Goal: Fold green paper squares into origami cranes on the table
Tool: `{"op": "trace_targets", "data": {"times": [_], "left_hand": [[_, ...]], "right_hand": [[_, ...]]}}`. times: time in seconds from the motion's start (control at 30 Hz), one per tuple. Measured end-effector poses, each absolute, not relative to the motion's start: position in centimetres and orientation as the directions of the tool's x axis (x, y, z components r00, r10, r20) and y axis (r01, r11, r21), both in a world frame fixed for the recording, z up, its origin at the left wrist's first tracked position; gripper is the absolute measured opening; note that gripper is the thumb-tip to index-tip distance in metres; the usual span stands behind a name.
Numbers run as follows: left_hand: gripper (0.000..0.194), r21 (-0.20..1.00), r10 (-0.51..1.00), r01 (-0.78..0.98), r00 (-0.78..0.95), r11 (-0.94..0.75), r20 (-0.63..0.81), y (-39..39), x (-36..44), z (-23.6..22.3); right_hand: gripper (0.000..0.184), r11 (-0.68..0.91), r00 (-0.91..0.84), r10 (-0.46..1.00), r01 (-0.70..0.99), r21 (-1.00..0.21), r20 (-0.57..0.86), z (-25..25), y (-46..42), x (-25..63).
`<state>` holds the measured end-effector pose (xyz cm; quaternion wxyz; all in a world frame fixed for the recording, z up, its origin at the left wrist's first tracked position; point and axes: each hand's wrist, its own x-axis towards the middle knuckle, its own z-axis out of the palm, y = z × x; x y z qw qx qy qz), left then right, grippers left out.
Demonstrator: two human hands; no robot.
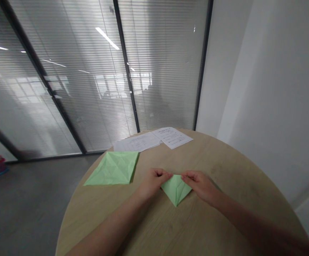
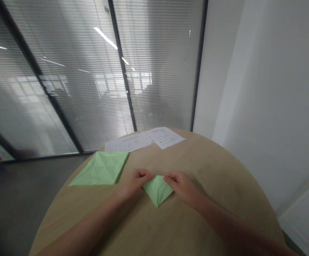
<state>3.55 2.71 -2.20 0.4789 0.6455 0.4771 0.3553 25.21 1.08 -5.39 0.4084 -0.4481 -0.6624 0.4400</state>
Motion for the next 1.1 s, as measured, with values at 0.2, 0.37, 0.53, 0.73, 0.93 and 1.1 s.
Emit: {"op": "trace_targets", "data": {"times": [0.2,0.37,0.53,0.73,0.93,1.1], "left_hand": [[0.048,0.951,0.943,0.277,0.332,-0.135,0.037,2.95,3.09,-2.0],[0.044,0.944,0.96,0.305,0.276,-0.128,0.041,2.98,3.25,-2.02],[0.036,0.94,0.952,0.31,0.302,-0.143,0.046,2.82,3.41,-2.25],[0.028,0.936,0.955,0.302,0.282,-0.183,0.095,3.1,3.18,-2.47],[0.021,0.92,0.955,0.324,0.264,-0.222,0.137,3.21,3.02,-2.66],[0.024,0.916,0.945,0.331,0.303,-0.224,0.122,3.32,3.17,-2.93]], "right_hand": [[0.039,0.173,-0.249,0.961,0.195,-0.965,0.121,-5.32,0.99,25.36],[0.039,0.112,-0.291,0.955,0.154,-0.982,0.064,-5.29,0.87,25.56],[0.036,0.186,-0.208,0.968,0.218,-0.958,0.141,-5.82,1.21,25.86],[0.034,0.176,-0.182,0.973,0.18,-0.968,0.143,-6.15,1.42,25.59],[0.029,0.102,-0.215,0.974,0.143,-0.984,0.07,-6.17,1.32,25.31],[0.028,0.131,-0.19,0.977,0.186,-0.974,0.096,-5.99,1.33,25.72]]}}
